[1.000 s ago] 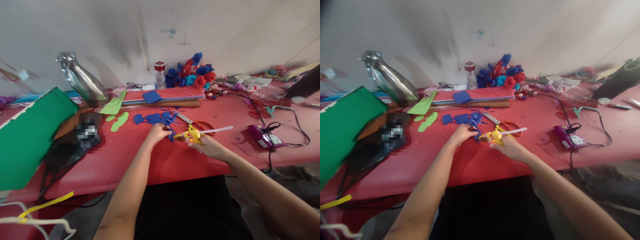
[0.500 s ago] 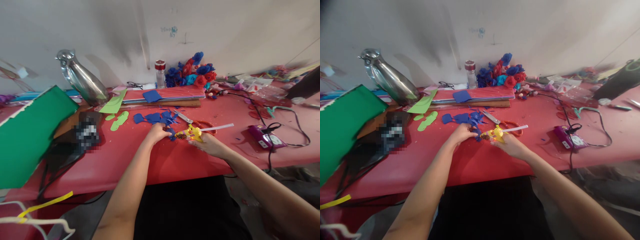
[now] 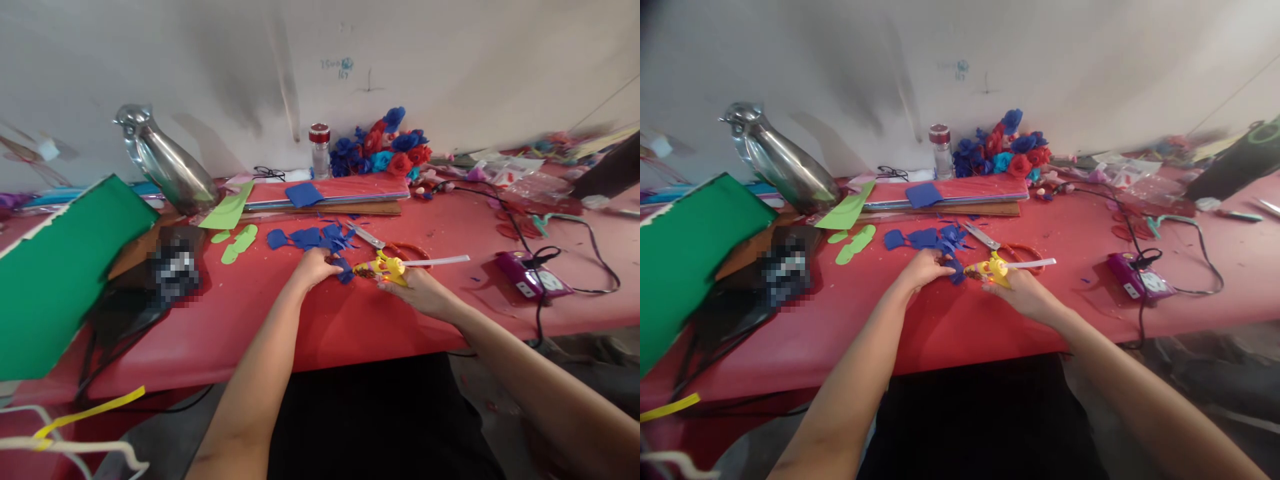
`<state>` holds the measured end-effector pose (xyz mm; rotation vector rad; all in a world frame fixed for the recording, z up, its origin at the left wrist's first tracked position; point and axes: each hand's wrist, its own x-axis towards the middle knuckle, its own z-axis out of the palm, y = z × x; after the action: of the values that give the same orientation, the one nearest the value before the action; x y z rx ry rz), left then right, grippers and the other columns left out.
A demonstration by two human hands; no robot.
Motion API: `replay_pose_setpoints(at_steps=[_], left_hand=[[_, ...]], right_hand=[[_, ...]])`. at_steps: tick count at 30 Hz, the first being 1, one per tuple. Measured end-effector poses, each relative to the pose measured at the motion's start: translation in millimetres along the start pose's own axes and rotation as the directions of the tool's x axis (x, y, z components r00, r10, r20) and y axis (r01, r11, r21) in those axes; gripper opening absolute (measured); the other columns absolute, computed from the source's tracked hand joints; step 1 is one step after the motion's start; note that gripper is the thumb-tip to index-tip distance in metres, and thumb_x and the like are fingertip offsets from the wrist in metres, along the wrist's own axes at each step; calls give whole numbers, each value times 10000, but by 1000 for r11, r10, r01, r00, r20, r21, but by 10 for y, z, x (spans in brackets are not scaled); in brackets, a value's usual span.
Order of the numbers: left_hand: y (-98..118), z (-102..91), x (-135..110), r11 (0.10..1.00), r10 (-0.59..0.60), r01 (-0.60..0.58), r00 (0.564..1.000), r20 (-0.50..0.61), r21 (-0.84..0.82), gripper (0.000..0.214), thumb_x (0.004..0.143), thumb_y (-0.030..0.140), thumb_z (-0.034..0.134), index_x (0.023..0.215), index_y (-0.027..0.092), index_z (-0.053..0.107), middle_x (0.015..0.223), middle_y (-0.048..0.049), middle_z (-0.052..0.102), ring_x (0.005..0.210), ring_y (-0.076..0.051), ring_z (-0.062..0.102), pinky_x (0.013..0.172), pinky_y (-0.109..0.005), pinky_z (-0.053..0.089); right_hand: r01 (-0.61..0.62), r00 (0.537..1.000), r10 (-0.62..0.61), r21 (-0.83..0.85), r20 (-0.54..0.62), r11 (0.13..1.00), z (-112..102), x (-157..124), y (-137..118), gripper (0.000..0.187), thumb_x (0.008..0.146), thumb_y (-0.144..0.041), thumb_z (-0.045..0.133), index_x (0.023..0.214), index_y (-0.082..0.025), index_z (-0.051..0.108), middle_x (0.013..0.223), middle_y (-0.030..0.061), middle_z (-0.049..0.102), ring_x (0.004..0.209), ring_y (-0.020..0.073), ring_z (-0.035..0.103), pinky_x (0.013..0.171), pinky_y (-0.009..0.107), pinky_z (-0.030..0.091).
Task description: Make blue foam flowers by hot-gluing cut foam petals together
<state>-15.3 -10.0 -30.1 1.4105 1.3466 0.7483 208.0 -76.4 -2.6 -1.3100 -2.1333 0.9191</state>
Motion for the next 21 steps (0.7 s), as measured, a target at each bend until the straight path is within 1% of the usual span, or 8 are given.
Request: replay_pose_setpoints(at_steps=[4,8,11,13,16,17,19,21], left_hand=[[0,2,-4,1000,0,0,1000,-2,-20,184,565,34,715,680,144,621,655,20,627,646,-128,569,687,-272,446],[41,-1,-45,999,-16,16,1000,-8,-45,182,572,31,709,673,150,615,636,25,624,638,-124,567,679,-267,450],[81,-6,-73,998,-35,34,999,-7,-53,180,572,23,703,656,155,612,596,36,602,618,-120,550,661,-262,448],[89,-7,-77,998,-39,38,999,-12,-56,185,556,20,710,638,154,612,580,41,588,610,-118,538,656,-262,444],[76,-2,-66,995,-28,24,999,-45,-94,182,538,29,725,615,148,611,608,33,603,635,-121,547,678,-265,440],[71,0,-62,993,-24,16,997,-68,-114,174,542,39,729,610,145,610,624,28,612,645,-121,551,689,-267,437],[69,2,-58,986,-20,0,992,-123,-167,147,568,74,734,615,143,614,645,24,621,650,-116,549,708,-268,432],[83,-4,-62,961,-32,-13,987,-160,-275,132,593,85,725,668,144,634,656,29,628,650,-104,547,723,-259,431]], right_hand=[[39,999,-39,-9,-19,999,27,-15,-11,361,906,-375,489,1234,-276,602,1227,60,649,1139,260,597,993,409,457],[44,999,-44,-21,-1,999,20,-56,-31,375,904,-393,487,1245,-278,593,1287,52,620,1239,274,530,1046,441,412],[4,1000,-4,-37,-8,999,-72,-66,-28,337,885,-401,499,1163,-271,638,1182,53,676,1146,281,593,986,429,461],[-84,994,80,-55,-79,995,-187,-56,14,318,859,-431,514,1059,-241,672,1051,74,711,1007,286,648,884,414,510],[-256,945,232,-78,-230,963,-420,-31,188,339,822,-507,514,877,-208,662,886,106,707,854,302,659,760,427,515],[-285,930,250,-98,-269,953,-505,-20,278,341,818,-523,499,821,-211,638,839,112,695,808,303,653,726,432,505],[-259,925,185,-196,-332,946,-667,14,487,282,807,-506,499,764,-236,571,785,115,657,777,303,632,706,433,473],[-278,903,153,-275,-401,920,-795,68,685,276,752,-528,585,724,-267,498,680,96,595,714,310,608,645,420,440]])
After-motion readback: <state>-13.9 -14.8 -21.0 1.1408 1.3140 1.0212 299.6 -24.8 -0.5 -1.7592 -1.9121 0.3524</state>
